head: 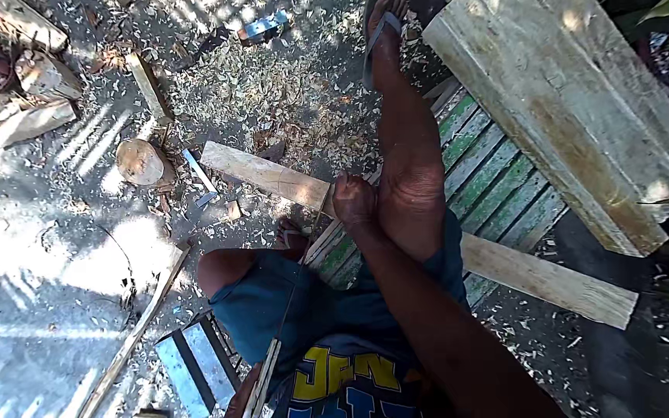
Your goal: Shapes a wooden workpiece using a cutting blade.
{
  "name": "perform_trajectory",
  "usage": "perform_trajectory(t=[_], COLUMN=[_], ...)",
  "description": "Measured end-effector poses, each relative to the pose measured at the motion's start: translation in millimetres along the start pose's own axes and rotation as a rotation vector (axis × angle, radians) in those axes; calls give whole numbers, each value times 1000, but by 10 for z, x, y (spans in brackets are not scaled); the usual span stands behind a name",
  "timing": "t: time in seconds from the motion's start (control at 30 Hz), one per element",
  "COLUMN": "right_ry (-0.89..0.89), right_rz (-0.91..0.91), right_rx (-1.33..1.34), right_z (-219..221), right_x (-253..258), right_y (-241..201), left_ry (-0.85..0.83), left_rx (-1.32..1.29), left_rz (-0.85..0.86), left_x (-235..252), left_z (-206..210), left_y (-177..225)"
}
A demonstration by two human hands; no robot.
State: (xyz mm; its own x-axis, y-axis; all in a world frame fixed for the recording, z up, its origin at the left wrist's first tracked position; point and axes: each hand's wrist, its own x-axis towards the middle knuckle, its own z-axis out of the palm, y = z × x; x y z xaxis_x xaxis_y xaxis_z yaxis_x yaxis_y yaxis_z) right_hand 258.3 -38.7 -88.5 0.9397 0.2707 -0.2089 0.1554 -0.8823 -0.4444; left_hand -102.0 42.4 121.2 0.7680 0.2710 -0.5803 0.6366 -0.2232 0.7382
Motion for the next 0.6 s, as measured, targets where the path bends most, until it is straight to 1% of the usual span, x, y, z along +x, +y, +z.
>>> perform_trajectory(t=[0.03,0.07,0.1,0.13,0.17,0.2,0.23,0.27,0.33,0.4,0.47,0.53,0.57,0.6], right_ry=[-12,-11,-6,-7,-20,-25,-46,-61,-65,-55,-36,-40,-52,-70], right_rz=[6,-2,-30,-73,-114,-151,-169,-161,-76,-14,-14,-35,-32,-2], right_rx=[-16,-34,-54,-71,-82,-89,-97,-119,-110,-61,-37,-31,-39,-49], right_z=[-10,-8,-8,-19,-39,-68,-120,-137,-126,-99,-39,-84,-96,-79], right_x=[15,45,65,59,23,9,34,9,62,110,58,41,19,6], right_y=[-21,-22,-6,19,41,50,53,59,-6,-37,-45,-83,-81,-86], left_ry=[34,114,204,227,205,182,163,157,142,55,-16,1,37,79], left_rx=[70,174,247,272,274,299,317,316,293,276,233,194,202,215], left_rz=[39,119,205,242,215,177,152,142,143,61,-25,-50,-26,27], left_x=[258,705,1296,1885,2358,2697,2877,2903,2908,2890,2914,2911,2872,2779], left_z=[73,218,389,501,574,623,653,678,630,535,402,369,445,525], left_y=[-43,-85,-75,59,225,369,468,475,509,739,1016,1177,1091,881])
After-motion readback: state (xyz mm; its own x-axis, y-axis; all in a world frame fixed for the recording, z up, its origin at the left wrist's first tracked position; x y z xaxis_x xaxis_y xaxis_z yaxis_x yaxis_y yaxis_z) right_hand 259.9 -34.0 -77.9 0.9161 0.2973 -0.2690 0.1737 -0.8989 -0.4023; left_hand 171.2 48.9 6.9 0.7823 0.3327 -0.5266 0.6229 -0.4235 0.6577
